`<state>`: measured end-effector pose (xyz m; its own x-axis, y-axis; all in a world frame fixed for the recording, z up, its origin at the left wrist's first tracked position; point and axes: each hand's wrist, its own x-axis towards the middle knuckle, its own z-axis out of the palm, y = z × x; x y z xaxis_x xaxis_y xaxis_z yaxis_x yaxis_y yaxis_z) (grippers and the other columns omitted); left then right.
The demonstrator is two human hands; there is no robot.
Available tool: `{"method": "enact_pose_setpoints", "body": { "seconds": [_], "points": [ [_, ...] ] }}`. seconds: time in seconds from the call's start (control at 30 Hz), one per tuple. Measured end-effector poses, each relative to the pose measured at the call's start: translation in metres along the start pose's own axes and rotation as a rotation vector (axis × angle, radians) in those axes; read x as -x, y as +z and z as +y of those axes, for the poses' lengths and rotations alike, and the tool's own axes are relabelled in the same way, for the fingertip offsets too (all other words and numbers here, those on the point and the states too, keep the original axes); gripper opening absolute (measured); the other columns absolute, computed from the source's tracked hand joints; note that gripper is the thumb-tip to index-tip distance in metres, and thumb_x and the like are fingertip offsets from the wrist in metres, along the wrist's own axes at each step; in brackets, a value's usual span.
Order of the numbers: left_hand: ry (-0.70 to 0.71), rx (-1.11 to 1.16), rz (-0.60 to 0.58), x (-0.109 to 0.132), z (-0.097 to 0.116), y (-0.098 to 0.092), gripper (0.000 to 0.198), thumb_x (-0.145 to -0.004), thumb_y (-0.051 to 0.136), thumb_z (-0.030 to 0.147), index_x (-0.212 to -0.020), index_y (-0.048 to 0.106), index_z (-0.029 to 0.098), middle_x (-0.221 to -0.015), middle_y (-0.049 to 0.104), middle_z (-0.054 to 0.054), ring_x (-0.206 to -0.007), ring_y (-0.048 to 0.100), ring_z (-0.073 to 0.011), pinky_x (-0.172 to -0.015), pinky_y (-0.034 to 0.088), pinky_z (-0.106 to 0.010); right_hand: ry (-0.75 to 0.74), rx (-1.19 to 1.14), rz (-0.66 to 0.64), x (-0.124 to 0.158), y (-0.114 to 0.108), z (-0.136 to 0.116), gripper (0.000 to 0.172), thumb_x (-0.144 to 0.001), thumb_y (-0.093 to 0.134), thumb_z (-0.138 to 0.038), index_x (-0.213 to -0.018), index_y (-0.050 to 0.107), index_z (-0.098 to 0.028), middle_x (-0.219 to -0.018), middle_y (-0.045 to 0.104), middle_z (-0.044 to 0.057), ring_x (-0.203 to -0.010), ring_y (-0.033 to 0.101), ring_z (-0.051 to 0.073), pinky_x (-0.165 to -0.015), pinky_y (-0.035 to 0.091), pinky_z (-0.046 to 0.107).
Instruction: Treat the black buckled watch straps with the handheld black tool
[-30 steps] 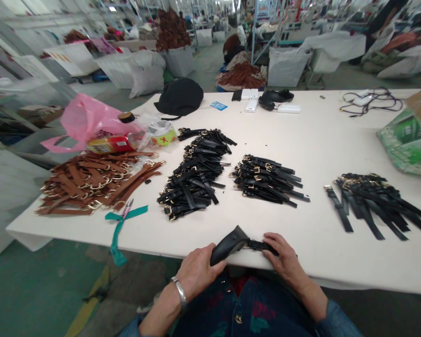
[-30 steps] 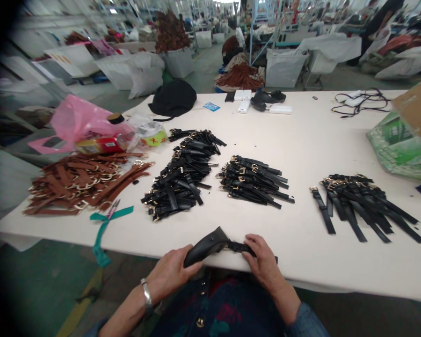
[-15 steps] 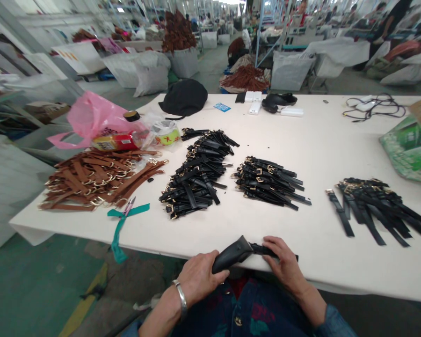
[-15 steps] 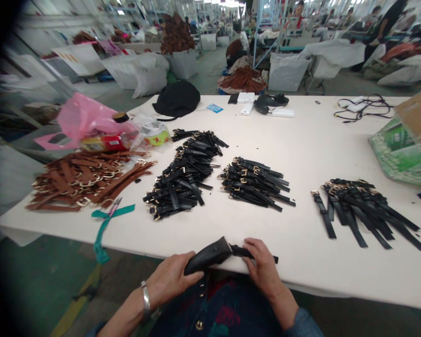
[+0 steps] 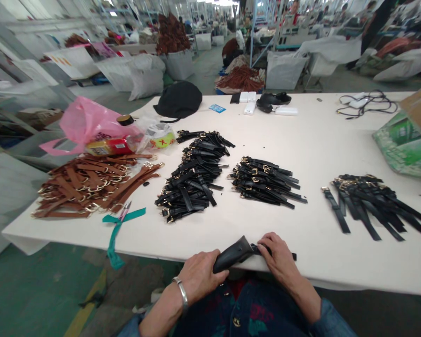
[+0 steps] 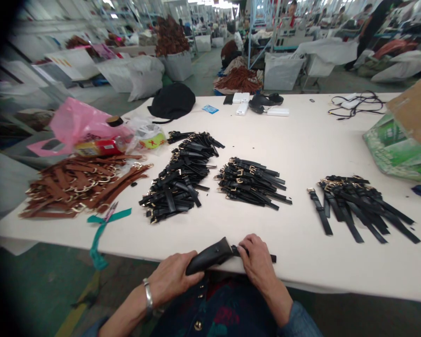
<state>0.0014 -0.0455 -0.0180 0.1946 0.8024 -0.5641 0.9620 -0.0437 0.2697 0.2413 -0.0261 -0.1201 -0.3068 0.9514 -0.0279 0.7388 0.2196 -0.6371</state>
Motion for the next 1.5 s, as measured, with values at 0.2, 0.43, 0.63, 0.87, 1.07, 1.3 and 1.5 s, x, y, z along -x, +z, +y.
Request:
{"method": "enact_pose_setpoints", "body": {
  "seconds": [0.2, 0.43, 0.63, 0.87, 1.07, 1.3, 1.5],
  "points": [
    [-0.037, 0.011, -0.02, 0.003, 0.003, 0.001, 0.03, -0.074, 0.044, 0.045, -0.092, 0.055, 0.024, -0.082, 0.066, -0.003, -0.077, 0.06, -0.0186, -0.065, 0.04, -0.025, 0.036, 0.182, -0.105, -0.016, -0.013, -0.011, 0.012, -0.078, 0.054, -0.029, -0.075, 0.065, -0.024, -0.079, 0.057, 0.004, -0.077, 0.055, 0.018, -0.069, 0.036, 0.031],
    [-0.013, 0.024, 0.013, 0.005, -0.004, 0.012, 0.03, -0.075, 0.043, 0.047, -0.093, 0.054, 0.025, -0.08, 0.065, -0.002, -0.076, 0.06, -0.0184, -0.064, 0.039, -0.025, 0.067, 0.293, -0.136, -0.026, -0.013, -0.019, 0.011, -0.074, 0.056, -0.024, -0.066, 0.062, -0.021, -0.073, 0.059, 0.004, -0.061, 0.056, 0.017, -0.058, 0.032, 0.029],
    [-0.011, 0.046, 0.023, 0.007, -0.009, 0.02, 0.03, -0.076, 0.042, 0.047, -0.095, 0.054, 0.027, -0.081, 0.065, -0.002, -0.078, 0.059, -0.0187, -0.066, 0.039, -0.025, 0.055, 0.31, -0.203, -0.024, -0.014, -0.019, 0.005, -0.064, 0.065, -0.026, -0.066, 0.061, -0.023, -0.063, 0.061, 0.001, -0.06, 0.055, 0.017, -0.055, 0.029, 0.027],
    [-0.01, 0.073, 0.024, 0.022, -0.009, 0.013, 0.028, -0.076, 0.043, 0.046, -0.095, 0.053, 0.029, -0.085, 0.066, -0.001, -0.082, 0.059, -0.0195, -0.07, 0.04, -0.027, -0.099, 0.159, -0.029, -0.022, -0.012, -0.021, 0.007, -0.068, 0.059, -0.016, -0.073, 0.058, -0.021, -0.073, 0.058, 0.002, -0.074, 0.05, 0.019, -0.065, 0.034, 0.029],
    [-0.065, 0.055, -0.011, 0.024, -0.005, 0.006, 0.034, -0.076, 0.042, 0.047, -0.101, 0.052, 0.028, -0.089, 0.066, -0.002, -0.087, 0.059, -0.0207, -0.074, 0.04, -0.028, -0.241, 0.019, 0.111, -0.023, 0.003, -0.01, 0.006, -0.075, 0.053, -0.015, -0.076, 0.057, -0.019, -0.075, 0.056, 0.005, -0.076, 0.048, 0.02, -0.068, 0.038, 0.032],
    [-0.07, 0.068, -0.05, 0.022, -0.005, 0.011, 0.035, -0.074, 0.045, 0.047, -0.102, 0.052, 0.029, -0.09, 0.065, -0.002, -0.088, 0.058, -0.0195, -0.076, 0.039, -0.027, -0.323, -0.077, 0.109, -0.012, 0.013, 0.005, 0.01, -0.08, 0.053, -0.025, -0.084, 0.062, -0.022, -0.083, 0.06, 0.006, -0.079, 0.052, 0.02, -0.069, 0.043, 0.035],
    [-0.068, 0.062, -0.049, 0.02, -0.008, 0.017, 0.036, -0.074, 0.045, 0.048, -0.103, 0.053, 0.029, -0.089, 0.066, -0.003, -0.085, 0.059, -0.0196, -0.074, 0.04, -0.027, -0.35, -0.074, 0.048, -0.01, 0.009, 0.002, 0.016, -0.084, 0.046, -0.021, -0.08, 0.062, -0.022, -0.083, 0.063, 0.005, -0.08, 0.052, 0.019, -0.073, 0.042, 0.037]
  ]
}}
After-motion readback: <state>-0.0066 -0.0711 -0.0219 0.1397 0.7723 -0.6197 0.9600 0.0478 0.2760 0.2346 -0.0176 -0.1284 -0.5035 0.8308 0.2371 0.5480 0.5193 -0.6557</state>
